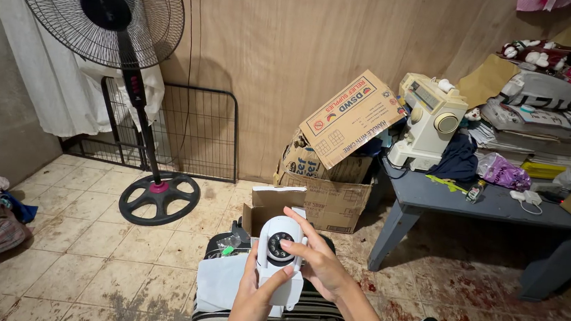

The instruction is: The person removes a white dome-shaped device from a box, wraps it in a white cloth, and places it back into the box along with small accessories. The person then closes the box and picks up a roll of tape and scissors.

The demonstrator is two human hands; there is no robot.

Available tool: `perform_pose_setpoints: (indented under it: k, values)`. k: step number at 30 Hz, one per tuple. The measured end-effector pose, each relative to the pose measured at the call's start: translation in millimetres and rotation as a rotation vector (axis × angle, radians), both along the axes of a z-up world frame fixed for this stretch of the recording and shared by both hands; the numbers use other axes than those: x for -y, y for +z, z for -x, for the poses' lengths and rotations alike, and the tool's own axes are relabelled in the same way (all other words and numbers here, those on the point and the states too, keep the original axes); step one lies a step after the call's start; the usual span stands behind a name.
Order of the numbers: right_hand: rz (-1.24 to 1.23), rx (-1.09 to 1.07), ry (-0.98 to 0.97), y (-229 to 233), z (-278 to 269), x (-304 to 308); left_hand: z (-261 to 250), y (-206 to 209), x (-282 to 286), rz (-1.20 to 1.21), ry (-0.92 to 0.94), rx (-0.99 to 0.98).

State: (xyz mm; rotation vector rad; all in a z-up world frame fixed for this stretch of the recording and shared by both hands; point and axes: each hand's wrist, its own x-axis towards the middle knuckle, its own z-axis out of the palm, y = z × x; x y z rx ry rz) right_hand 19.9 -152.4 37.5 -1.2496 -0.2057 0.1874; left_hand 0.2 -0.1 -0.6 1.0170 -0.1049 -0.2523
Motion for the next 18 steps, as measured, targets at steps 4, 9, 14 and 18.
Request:
perform_pose_setpoints:
  k: [4, 9, 14, 18]
  values:
    - [0.066, -0.019, -0.049, -2, -2, 1, -1, -3, -3, -0.011, -0.041, -0.04]
    - [0.069, 0.009, -0.035, -8, -4, 2, -3, -8, -5, -0.058, -0.038, -0.05]
    - [0.081, -0.005, -0.022, -17, -7, 6, -3, -14, -5, -0.084, -0.01, 0.006]
    - [0.011, 0.001, -0.027, -29, -14, 8, -5, -18, -6, -0.06, -0.01, -0.052]
